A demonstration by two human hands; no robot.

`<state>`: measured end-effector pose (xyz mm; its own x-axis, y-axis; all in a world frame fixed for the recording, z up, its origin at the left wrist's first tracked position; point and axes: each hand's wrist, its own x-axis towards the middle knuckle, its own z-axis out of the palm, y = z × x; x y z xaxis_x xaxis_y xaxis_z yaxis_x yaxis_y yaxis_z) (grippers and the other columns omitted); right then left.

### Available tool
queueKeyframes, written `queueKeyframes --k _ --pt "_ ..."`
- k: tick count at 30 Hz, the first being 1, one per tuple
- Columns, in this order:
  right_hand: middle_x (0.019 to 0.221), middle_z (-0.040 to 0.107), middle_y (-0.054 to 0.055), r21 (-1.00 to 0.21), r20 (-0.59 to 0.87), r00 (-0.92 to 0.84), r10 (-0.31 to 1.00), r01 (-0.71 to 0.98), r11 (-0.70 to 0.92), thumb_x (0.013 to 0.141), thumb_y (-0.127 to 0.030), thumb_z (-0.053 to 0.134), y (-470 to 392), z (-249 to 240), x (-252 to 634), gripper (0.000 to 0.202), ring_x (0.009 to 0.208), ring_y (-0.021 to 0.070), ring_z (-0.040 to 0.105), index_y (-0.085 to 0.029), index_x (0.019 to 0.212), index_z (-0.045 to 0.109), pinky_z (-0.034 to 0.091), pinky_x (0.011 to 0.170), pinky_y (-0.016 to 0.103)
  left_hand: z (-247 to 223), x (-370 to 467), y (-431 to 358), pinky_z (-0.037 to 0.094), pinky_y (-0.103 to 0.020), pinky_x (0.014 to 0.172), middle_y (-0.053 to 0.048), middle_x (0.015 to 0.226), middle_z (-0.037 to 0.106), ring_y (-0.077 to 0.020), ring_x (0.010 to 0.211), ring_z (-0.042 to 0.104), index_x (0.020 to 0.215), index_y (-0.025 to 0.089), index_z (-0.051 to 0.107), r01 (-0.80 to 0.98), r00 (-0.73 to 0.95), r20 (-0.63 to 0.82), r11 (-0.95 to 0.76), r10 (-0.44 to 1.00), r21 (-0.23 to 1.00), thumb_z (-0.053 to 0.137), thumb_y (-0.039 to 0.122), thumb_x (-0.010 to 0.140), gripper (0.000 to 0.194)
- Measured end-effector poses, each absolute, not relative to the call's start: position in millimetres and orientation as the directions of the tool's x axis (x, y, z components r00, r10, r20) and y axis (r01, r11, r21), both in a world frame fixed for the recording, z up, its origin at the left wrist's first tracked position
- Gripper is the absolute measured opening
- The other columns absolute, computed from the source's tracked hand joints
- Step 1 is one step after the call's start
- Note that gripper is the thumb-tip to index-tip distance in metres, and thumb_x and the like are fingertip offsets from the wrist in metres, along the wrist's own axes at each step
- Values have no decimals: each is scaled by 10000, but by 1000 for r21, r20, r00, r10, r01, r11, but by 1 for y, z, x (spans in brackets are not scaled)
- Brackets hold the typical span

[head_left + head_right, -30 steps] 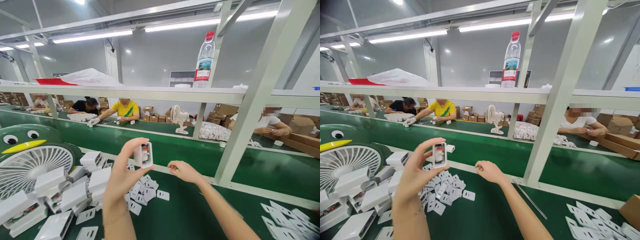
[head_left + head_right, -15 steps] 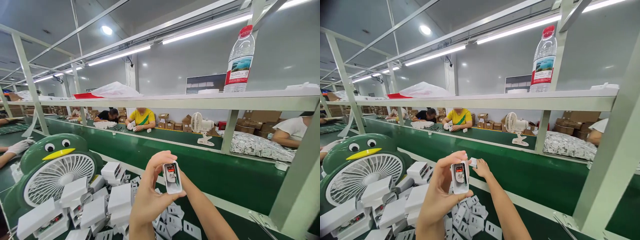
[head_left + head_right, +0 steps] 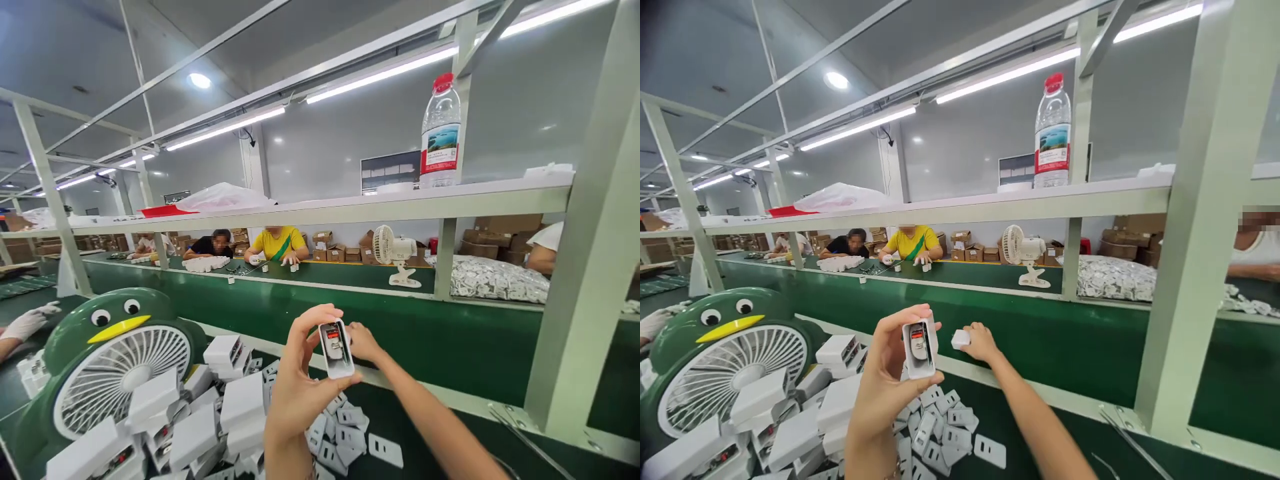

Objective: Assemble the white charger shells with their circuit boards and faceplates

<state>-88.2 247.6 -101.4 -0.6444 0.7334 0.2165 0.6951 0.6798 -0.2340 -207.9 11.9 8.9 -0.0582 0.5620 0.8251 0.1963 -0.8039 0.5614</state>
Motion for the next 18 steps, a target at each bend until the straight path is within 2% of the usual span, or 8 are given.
queueKeyframes --k 3,6,10,12,14,18 --pt "1294 632 98 -282 180 -662 728 674 683 964 -400 719 236 -112 -30 371 1221 293 590 -168 1244 648 472 1064 532 10 -209 12 615 -415 990 -82 1368 588 -290 1227 651 1268 328 573 198 -97 827 -804 554 561 909 266 781 595" --pt "1295 640 96 -336 128 -690 713 646 686 923 -376 762 203 -121 35 432 1232 287 588 -176 1287 643 474 1064 492 14 -206 12 636 -381 943 -70 1359 588 -263 1157 687 1275 324 576 198 -97 843 -820 529 537 900 221 780 600" --pt "1425 601 107 -372 67 -699 712 645 668 916 -381 777 152 -118 99 573 1320 286 555 -198 1422 578 452 1119 468 22 -194 11 641 -369 906 -80 1329 616 -271 1133 693 1278 295 593 266 -52 839 -803 541 534 907 211 760 612" --pt "1486 557 118 -357 68 -644 762 697 622 995 -396 686 136 -112 122 524 1341 290 547 -198 1458 540 446 1133 504 25 -186 10 627 -388 946 -79 1335 615 -294 1209 656 1279 296 604 300 -9 838 -798 545 523 912 222 754 613" --pt "1447 581 120 -314 70 -555 829 776 547 1048 -380 610 124 -109 140 407 1301 288 579 -186 1404 576 476 1102 527 29 -177 8 612 -414 986 -74 1356 605 -311 1270 619 1285 307 609 302 38 836 -804 547 512 911 236 756 614" --pt "1255 675 94 -172 15 -422 907 892 418 1026 -339 659 105 -117 150 253 1167 260 652 -156 1199 676 543 1022 500 33 -157 3 608 -419 985 -66 1383 594 -310 1287 608 1299 329 601 295 126 828 -817 547 495 884 242 790 590"
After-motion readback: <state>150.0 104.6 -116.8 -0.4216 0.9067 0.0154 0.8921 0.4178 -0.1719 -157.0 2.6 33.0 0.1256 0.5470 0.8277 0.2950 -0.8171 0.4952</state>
